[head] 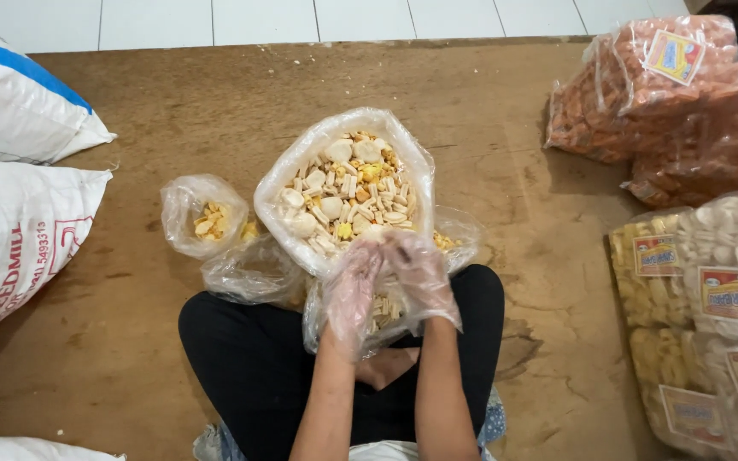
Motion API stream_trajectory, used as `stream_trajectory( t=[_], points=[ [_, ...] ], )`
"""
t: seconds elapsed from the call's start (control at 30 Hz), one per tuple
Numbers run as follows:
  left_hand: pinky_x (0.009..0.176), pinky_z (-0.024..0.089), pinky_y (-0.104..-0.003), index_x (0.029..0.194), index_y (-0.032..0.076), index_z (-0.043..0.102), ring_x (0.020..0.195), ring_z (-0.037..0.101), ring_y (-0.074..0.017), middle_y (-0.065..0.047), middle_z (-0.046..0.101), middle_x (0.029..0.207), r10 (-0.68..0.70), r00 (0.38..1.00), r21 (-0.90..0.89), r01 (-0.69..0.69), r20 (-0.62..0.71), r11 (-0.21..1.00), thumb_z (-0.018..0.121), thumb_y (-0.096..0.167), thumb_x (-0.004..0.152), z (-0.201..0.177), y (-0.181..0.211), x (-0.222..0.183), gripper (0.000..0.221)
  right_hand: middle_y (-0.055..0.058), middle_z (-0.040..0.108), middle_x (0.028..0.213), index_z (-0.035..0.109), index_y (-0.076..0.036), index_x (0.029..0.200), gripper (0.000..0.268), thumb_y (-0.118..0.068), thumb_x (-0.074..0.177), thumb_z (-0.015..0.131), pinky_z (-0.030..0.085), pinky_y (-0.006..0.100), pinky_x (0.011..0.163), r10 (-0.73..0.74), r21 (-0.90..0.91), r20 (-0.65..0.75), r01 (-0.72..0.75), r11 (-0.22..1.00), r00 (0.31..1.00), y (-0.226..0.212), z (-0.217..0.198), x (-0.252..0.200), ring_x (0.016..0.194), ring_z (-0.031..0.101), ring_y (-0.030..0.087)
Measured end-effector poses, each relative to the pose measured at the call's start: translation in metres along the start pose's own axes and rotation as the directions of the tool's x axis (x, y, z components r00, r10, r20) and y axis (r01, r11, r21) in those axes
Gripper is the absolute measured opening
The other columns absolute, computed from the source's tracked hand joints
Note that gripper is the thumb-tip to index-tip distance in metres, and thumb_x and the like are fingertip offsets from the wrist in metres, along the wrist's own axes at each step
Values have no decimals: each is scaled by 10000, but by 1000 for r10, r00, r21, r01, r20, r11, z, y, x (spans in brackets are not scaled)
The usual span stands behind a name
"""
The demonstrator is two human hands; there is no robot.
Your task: Sorting and mixing different types of snack crackers in a large plastic bag for packaging
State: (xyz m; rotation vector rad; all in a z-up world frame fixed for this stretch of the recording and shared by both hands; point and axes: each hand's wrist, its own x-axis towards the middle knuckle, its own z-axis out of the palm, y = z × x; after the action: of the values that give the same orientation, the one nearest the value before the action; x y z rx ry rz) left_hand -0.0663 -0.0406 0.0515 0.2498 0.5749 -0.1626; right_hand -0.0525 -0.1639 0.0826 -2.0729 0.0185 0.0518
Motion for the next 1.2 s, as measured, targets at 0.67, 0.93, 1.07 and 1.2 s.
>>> stream_trajectory(
  t=[0.67, 0.93, 1.07, 1.2],
  points=[
    [1260, 209, -518, 1532, -74, 307, 1503, 255, -424, -312, 299, 1599, -10, 994, -8, 11, 113, 1000, 330, -24, 988, -25, 26, 15, 547, -69, 729, 1218, 612, -474, 1345, 513, -451, 837, 676, 507, 360, 1057, 419, -7, -98, -422, 907, 903, 4, -45, -3, 1175, 676, 176],
    [1127, 440, -537, 1426, 55, 553, 1277, 581, -377, -194, 609, 1394, -13, 1000, 165, 17, -26, 986, 563, 113, 929, -8, 15, -5, 501, 146, 768, 1075, 777, -169, 1177, 304, -142, 875, 759, 551, 452, 978, -12, 119, 78, 3, 993, 997, -1, 13, 1, 1004, 725, 298],
    [989, 567, -528, 958, 47, 721, 888, 743, -276, -148, 762, 994, 116, 993, 372, -109, 2, 922, 778, 14, 826, 27, 27, -34, 147, 186, 757, 1012, 758, -87, 1165, 273, -106, 894, 743, 592, 451, 866, -49, 103, 106, 38, 994, 993, -2, 2, 7, 936, 742, 331],
    [942, 590, -542, 894, 20, 722, 808, 731, -298, -157, 751, 900, 146, 989, 382, -138, 9, 914, 778, -29, 790, 36, 21, -42, 128, 132, 763, 885, 748, -87, 1156, 258, -120, 901, 734, 598, 381, 816, -17, 156, 152, -7, 988, 988, 7, -5, 8, 845, 743, 241]
  ],
)
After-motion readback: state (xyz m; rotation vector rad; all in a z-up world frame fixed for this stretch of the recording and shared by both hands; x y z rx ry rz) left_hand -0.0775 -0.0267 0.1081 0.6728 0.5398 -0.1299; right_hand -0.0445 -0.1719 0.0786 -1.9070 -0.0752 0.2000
